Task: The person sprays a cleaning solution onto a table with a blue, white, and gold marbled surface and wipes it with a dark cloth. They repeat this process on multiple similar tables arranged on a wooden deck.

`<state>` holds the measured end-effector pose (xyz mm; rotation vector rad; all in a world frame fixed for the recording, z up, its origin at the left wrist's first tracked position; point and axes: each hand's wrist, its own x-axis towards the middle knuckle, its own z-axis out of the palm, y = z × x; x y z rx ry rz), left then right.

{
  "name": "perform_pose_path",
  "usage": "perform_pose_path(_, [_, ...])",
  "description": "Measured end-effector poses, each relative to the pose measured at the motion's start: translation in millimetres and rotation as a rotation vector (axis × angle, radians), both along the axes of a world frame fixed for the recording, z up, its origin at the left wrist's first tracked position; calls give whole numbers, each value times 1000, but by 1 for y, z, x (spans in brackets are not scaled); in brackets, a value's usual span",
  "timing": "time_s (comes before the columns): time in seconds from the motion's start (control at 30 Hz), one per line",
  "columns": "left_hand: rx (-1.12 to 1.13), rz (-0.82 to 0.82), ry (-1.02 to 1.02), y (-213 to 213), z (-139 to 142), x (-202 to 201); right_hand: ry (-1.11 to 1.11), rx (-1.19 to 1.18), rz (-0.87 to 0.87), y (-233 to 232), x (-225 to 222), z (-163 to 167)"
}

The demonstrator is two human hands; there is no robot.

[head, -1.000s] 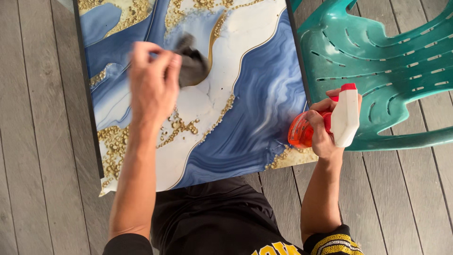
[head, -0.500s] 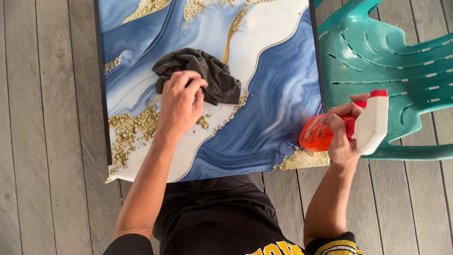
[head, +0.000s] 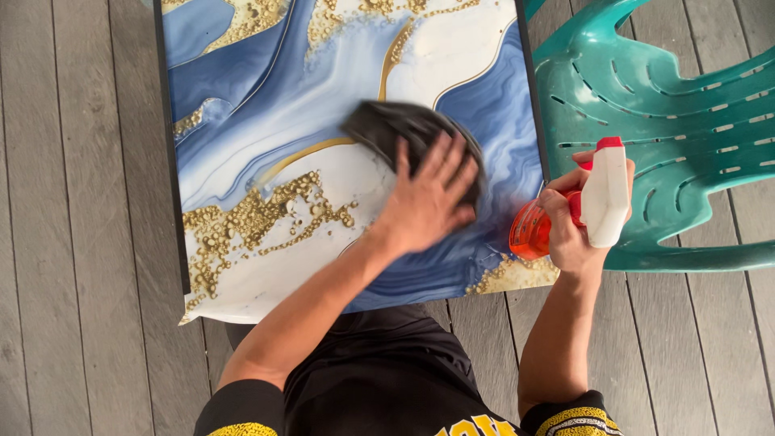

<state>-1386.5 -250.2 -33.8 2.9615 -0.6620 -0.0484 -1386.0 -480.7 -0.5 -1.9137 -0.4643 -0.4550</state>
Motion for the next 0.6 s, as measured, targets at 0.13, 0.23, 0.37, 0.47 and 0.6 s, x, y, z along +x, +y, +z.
perform_pose_path(0.13, [-147,-35,121,13,0,-49,66,70,24,1,1,-1])
perform_pose_path(0.23, [-98,257,49,59,-7,-59,79,92,53,1,0,2])
perform_pose_path(0.37, [-117,675,-100,137,-11,-35,114,70,76,-1,-2,8])
perform_pose_path(0.47, [-94,776,-15,149,-17,11,279,73,122,6,-4,17])
perform_pose_path(0.6, [-40,563,36,101,-19,64,29,-217,250,28,-6,34])
